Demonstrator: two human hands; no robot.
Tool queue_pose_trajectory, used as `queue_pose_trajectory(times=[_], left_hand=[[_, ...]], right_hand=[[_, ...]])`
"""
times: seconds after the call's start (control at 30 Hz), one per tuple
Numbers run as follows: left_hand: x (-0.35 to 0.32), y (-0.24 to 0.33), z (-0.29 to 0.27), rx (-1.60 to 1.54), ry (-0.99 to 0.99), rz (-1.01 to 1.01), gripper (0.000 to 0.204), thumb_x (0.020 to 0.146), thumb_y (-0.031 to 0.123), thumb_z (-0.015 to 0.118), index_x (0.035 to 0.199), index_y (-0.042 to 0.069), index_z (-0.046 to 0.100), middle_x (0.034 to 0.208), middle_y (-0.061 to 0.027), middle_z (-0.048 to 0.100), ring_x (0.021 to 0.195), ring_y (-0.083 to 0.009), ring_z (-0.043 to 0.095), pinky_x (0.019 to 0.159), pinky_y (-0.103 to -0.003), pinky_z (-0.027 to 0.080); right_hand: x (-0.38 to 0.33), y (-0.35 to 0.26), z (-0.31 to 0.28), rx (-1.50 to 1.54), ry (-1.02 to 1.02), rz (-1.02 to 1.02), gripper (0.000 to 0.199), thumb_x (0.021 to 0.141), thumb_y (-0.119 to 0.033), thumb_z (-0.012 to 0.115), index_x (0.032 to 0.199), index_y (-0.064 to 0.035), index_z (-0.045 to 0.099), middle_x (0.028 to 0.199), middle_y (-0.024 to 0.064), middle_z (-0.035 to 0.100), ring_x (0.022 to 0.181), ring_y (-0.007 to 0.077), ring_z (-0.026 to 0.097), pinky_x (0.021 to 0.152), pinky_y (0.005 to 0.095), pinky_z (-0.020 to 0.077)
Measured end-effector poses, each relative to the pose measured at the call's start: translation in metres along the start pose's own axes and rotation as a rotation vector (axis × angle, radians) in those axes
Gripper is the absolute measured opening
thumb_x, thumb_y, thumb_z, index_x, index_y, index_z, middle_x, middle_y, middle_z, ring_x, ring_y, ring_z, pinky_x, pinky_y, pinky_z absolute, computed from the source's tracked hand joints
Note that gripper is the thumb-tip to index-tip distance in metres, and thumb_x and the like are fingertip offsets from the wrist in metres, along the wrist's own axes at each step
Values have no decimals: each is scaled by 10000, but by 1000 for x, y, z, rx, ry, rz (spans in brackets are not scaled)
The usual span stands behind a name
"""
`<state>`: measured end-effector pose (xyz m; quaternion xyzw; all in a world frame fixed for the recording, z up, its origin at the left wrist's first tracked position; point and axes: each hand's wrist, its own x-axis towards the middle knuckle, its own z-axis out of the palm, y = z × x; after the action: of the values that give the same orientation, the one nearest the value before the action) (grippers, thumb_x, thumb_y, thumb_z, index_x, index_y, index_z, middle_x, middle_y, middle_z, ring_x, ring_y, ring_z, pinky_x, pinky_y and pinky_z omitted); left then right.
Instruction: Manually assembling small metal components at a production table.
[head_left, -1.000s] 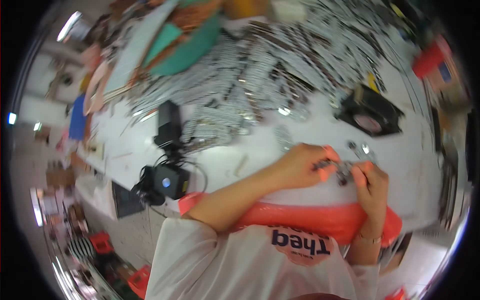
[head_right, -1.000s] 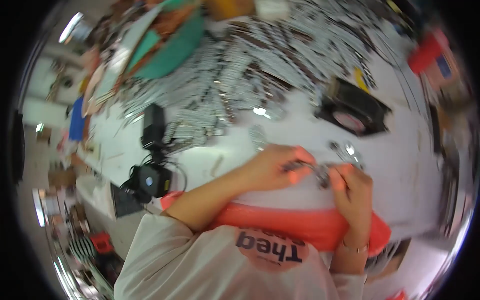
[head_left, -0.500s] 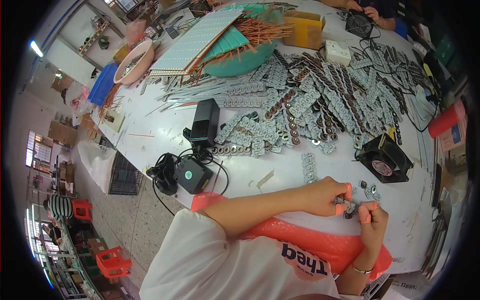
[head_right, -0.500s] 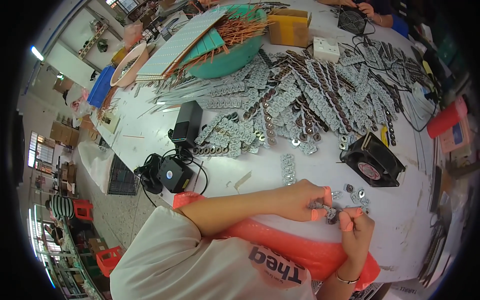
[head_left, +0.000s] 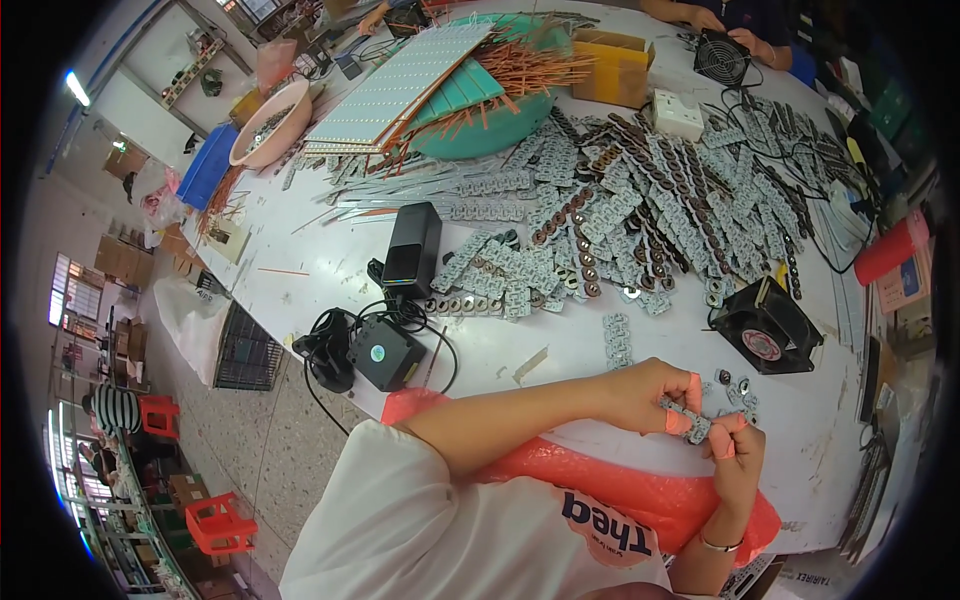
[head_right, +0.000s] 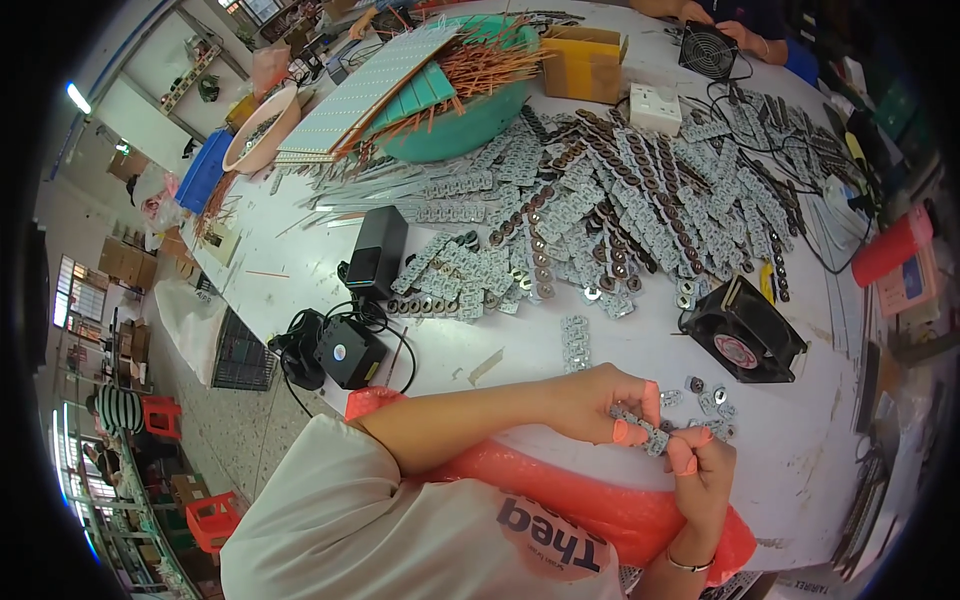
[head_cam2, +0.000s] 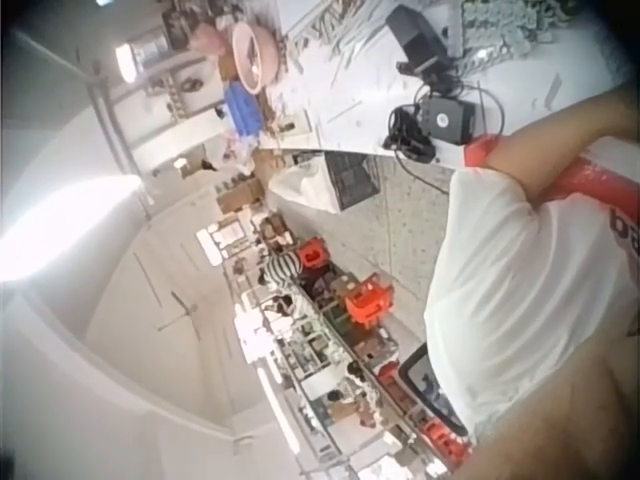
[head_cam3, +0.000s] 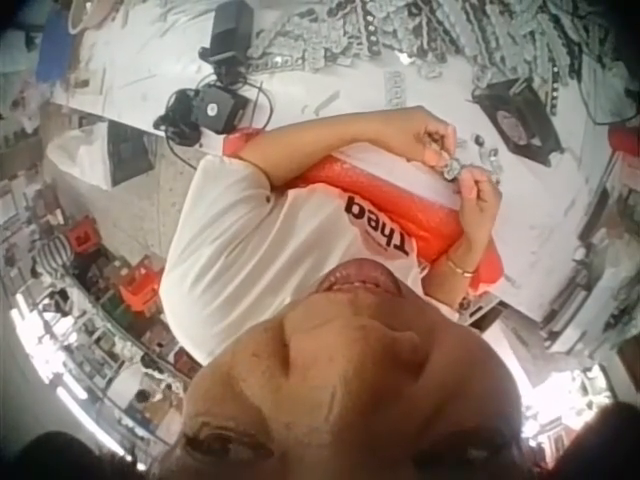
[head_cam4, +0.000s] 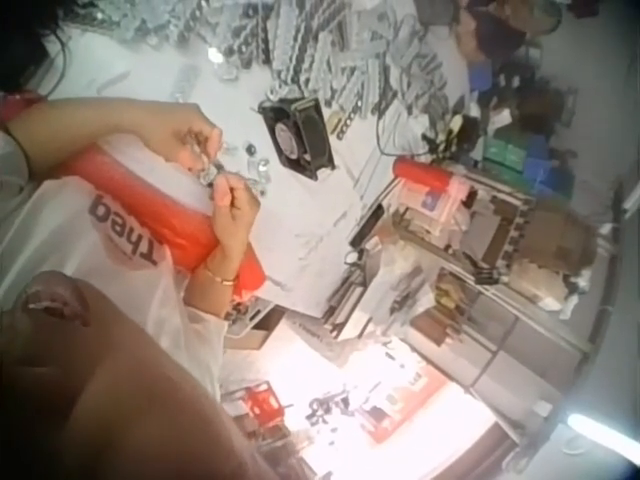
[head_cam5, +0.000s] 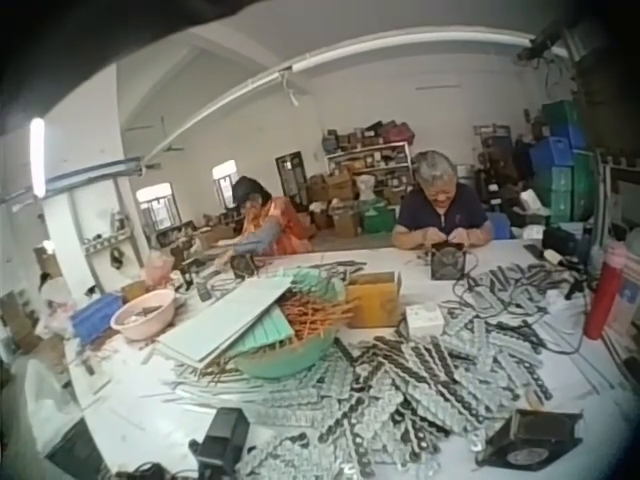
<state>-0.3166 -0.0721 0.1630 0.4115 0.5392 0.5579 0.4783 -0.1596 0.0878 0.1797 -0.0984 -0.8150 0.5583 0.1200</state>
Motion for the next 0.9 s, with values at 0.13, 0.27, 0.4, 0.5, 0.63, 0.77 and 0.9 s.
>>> queue_pose_trajectory(times=[0.13, 0.27, 0.4, 0.5, 0.63, 0.77, 0.9], left_hand=[[0, 4, 0, -14, 14, -42, 171, 821, 106, 679, 947, 36, 587, 890, -73, 668, 848, -142, 621, 767, -303, 488], [0, -1, 0, 14, -3, -4, 177, 822, 108, 681, 956, 35, 590, 894, -74, 670, 854, -139, 621, 764, -299, 490], [0, -2, -1, -5, -9, -22, 173, 827, 103, 678, 957, 32, 591, 904, -77, 670, 849, -134, 618, 746, -291, 490], [-1, -1, -3, -18, -26, -24, 177, 828, 101, 675, 965, 28, 589, 910, -74, 666, 804, -124, 608, 687, -277, 489], [-2, 10, -6, -125, -93, -114, 187, 833, 103, 669, 981, 25, 584, 912, -64, 660, 697, -94, 576, 567, -253, 471], [-2, 8, -6, -121, -70, -99, 193, 834, 108, 667, 985, 26, 579, 911, -61, 661, 664, -84, 566, 539, -249, 463], [0, 5, -6, -63, -35, -31, 198, 829, 116, 673, 985, 32, 584, 904, -56, 662, 686, -98, 579, 566, -254, 471]], right_hand=[[1, -3, 1, 55, 112, 15, 251, 927, -210, 572, 742, -44, 539, 551, -36, 453, 483, 43, 395, 449, 204, 291], [-1, -6, -3, 96, 86, 65, 235, 907, -167, 583, 729, -15, 561, 563, -8, 491, 515, 66, 438, 487, 220, 335], [-1, -6, -3, 78, 74, 67, 231, 904, -169, 584, 736, -12, 567, 569, -7, 492, 515, 65, 439, 486, 220, 334], [-1, -6, -3, 101, 52, 63, 227, 900, -170, 587, 738, -13, 569, 569, -5, 495, 515, 66, 445, 487, 220, 338], [-2, -7, -4, 157, 25, 92, 239, 901, -186, 595, 731, -21, 566, 576, -5, 505, 513, 67, 452, 486, 217, 341], [-2, -3, -2, 140, -8, 55, 240, 901, -197, 600, 737, -24, 569, 576, -11, 507, 507, 65, 448, 479, 215, 336], [-2, -2, -2, 180, 91, 104, 248, 899, -203, 603, 730, -25, 572, 562, -14, 503, 504, 64, 442, 478, 216, 332]])
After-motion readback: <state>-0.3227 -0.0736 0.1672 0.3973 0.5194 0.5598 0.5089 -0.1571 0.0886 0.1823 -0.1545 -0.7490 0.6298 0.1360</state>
